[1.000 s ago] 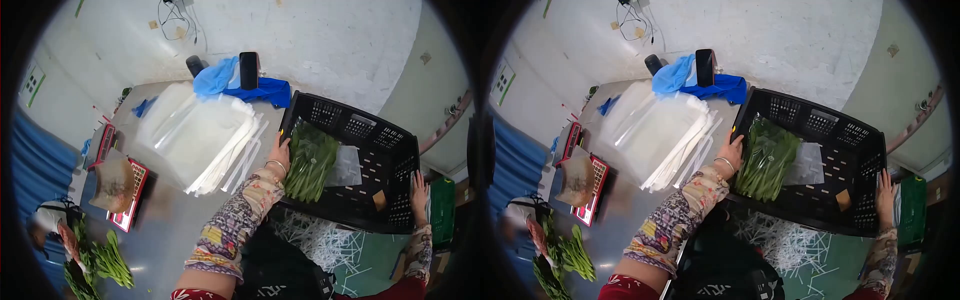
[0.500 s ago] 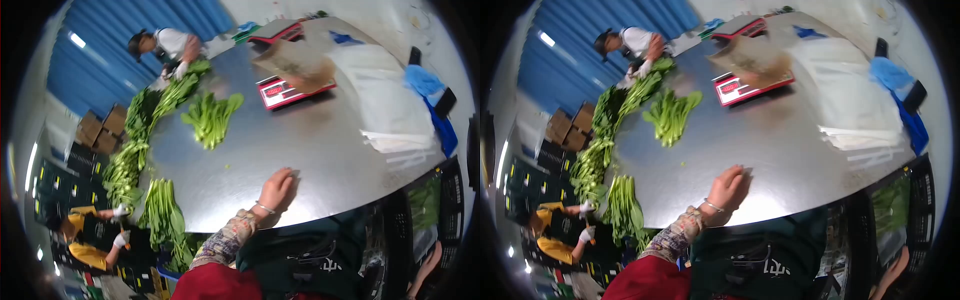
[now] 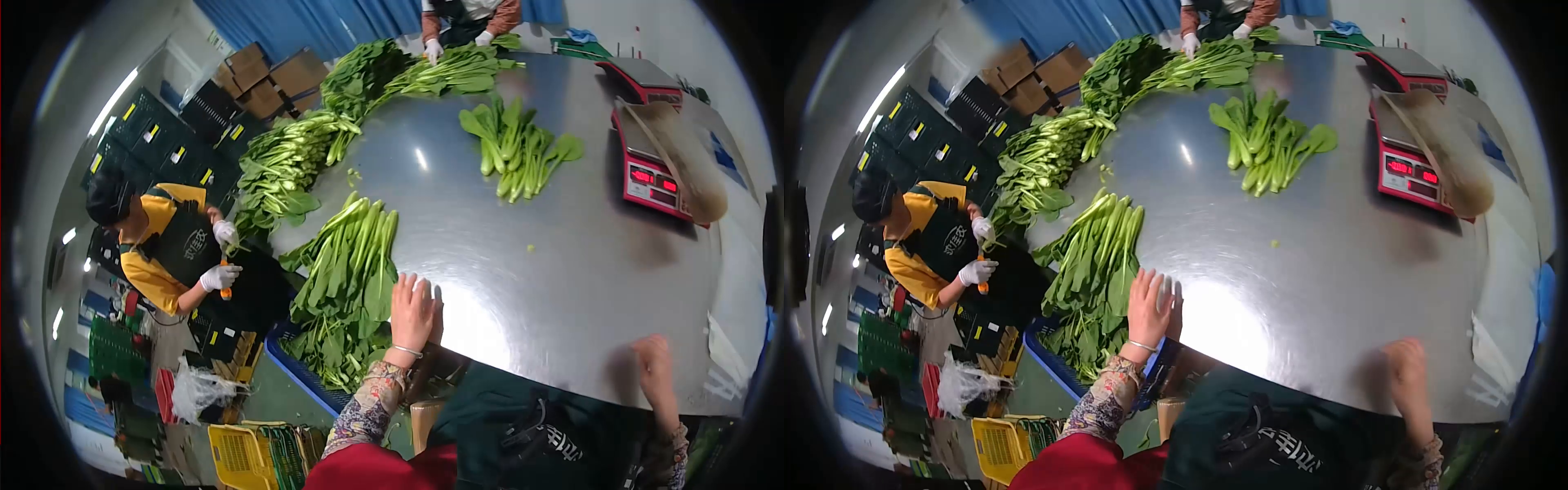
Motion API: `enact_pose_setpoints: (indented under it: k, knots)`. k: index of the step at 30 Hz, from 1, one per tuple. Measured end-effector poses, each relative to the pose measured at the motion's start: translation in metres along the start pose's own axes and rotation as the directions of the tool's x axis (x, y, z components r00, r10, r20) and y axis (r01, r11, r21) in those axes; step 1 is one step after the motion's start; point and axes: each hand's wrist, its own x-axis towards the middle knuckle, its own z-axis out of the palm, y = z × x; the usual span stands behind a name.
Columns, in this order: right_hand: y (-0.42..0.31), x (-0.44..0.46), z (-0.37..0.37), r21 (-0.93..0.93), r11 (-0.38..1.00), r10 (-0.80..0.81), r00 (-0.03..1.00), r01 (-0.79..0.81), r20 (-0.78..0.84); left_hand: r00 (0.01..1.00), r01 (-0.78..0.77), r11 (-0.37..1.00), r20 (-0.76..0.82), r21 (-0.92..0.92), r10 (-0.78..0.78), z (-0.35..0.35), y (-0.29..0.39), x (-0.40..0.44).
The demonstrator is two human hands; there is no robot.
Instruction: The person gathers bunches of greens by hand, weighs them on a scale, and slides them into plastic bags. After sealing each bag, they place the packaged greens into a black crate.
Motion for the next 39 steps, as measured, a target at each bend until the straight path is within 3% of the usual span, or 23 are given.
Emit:
enact_pose_setpoints:
  k: [2, 4, 6, 8, 10, 12, 14, 15, 17, 18, 21, 23, 24, 25, 26, 27, 28, 30, 32, 34, 37, 39]
  knots:
    - [-0.011, 0.028, 0.023, 0.052, 0.998, -0.049, 0.996, 0.045, 0.073, 0.999, 0.045, 0.985, 0.011, 0.169, -0.048, 0.001, -0.025, 0.019]
    - [-0.016, 0.053, 0.042, 0.068, 0.988, -0.145, 0.982, 0.138, 0.121, 0.987, 0.145, 0.962, 0.037, 0.23, -0.157, -0.004, -0.042, 0.05]
    - [-0.025, 0.076, 0.053, 0.062, 0.984, -0.177, 0.974, 0.169, 0.145, 0.985, 0.141, 0.952, 0.058, 0.271, -0.162, -0.004, -0.076, 0.079]
    - [-0.029, 0.093, 0.065, 0.085, 0.98, -0.191, 0.97, 0.18, 0.149, 0.982, 0.173, 0.972, 0.043, 0.158, -0.182, -0.009, -0.126, 0.111]
    - [-0.038, 0.109, 0.077, 0.157, 0.982, -0.131, 0.974, 0.102, 0.183, 0.981, 0.171, 0.979, -0.075, -0.11, -0.179, -0.019, -0.184, 0.141]
    - [-0.049, 0.125, 0.09, 0.231, 0.973, -0.077, 0.959, 0.013, 0.274, 0.978, 0.21, 0.97, 0.008, -0.123, -0.211, -0.026, -0.248, 0.156]
    - [-0.061, 0.147, 0.11, 0.295, 0.951, -0.041, 0.909, -0.092, 0.416, 0.922, 0.346, 0.931, 0.146, 0.114, -0.36, -0.031, -0.295, 0.155]
    - [-0.067, 0.156, 0.125, 0.329, 0.943, -0.089, 0.913, -0.051, 0.397, 0.847, 0.416, 0.868, 0.231, 0.273, -0.479, -0.027, -0.324, 0.148]
    - [-0.081, 0.176, 0.159, 0.392, 0.919, -0.188, 0.917, 0.037, 0.353, 0.725, 0.528, 0.821, 0.387, 0.219, -0.57, -0.025, -0.34, 0.137]
    - [-0.095, 0.19, 0.168, 0.451, 0.892, -0.213, 0.907, 0.029, 0.363, 0.643, 0.614, 0.772, 0.465, 0.163, -0.609, -0.036, -0.317, 0.138]
    - [-0.121, 0.228, 0.219, 0.502, 0.862, -0.195, 0.865, -0.074, 0.463, 0.727, 0.551, 0.826, 0.418, 0.119, -0.545, -0.034, -0.255, 0.126]
    - [-0.135, 0.243, 0.264, 0.625, 0.68, -0.057, 0.822, -0.384, 0.567, 0.668, 0.651, 0.757, 0.43, 0.058, -0.607, -0.017, -0.236, 0.108]
    - [-0.151, 0.255, 0.271, 0.604, 0.648, -0.023, 0.781, -0.463, 0.624, 0.67, 0.733, 0.593, 0.501, -0.333, -0.547, 0.004, -0.239, 0.089]
    - [-0.167, 0.267, 0.273, 0.577, 0.613, 0.011, 0.735, -0.541, 0.678, 0.554, 0.808, 0.164, 0.635, -0.566, -0.538, -0.018, -0.178, 0.095]
    - [-0.183, 0.275, 0.269, 0.594, 0.488, 0.034, 0.694, -0.64, 0.719, 0.526, 0.79, 0.012, 0.668, -0.613, -0.526, -0.001, -0.162, 0.085]
    - [-0.186, 0.271, 0.297, 0.757, 0.222, -0.083, 0.761, -0.615, 0.643, 0.538, 0.792, 0.059, 0.648, -0.608, -0.538, 0.006, -0.131, 0.084]
    - [-0.189, 0.265, 0.302, 0.695, 0.319, 0.047, 0.743, -0.644, 0.667, 0.553, 0.791, 0.106, 0.631, -0.602, -0.543, 0.009, -0.104, 0.084]
    - [-0.189, 0.262, 0.263, 0.675, 0.405, 0.083, 0.76, -0.617, 0.645, 0.516, 0.799, -0.047, 0.723, -0.6, -0.459, 0.022, -0.082, 0.084]
    - [-0.169, 0.255, 0.23, 0.735, 0.406, 0.103, 0.827, -0.542, 0.553, 0.505, 0.766, -0.254, 0.797, -0.591, -0.33, 0.019, -0.031, 0.093]
    - [-0.145, 0.251, 0.181, 0.766, 0.447, 0.104, 0.877, -0.462, 0.468, 0.629, 0.684, -0.321, 0.753, -0.655, -0.195, 0.031, 0.008, 0.102]
    - [-0.116, 0.243, 0.098, 0.758, 0.535, 0.15, 0.925, -0.373, 0.35, 0.748, 0.62, -0.285, 0.66, -0.731, -0.068, 0.025, 0.094, 0.138]
    - [-0.096, 0.241, 0.051, 0.771, 0.626, 0.116, 0.992, -0.116, 0.055, 0.808, 0.573, -0.291, 0.587, -0.766, 0.046, 0.019, 0.15, 0.167]
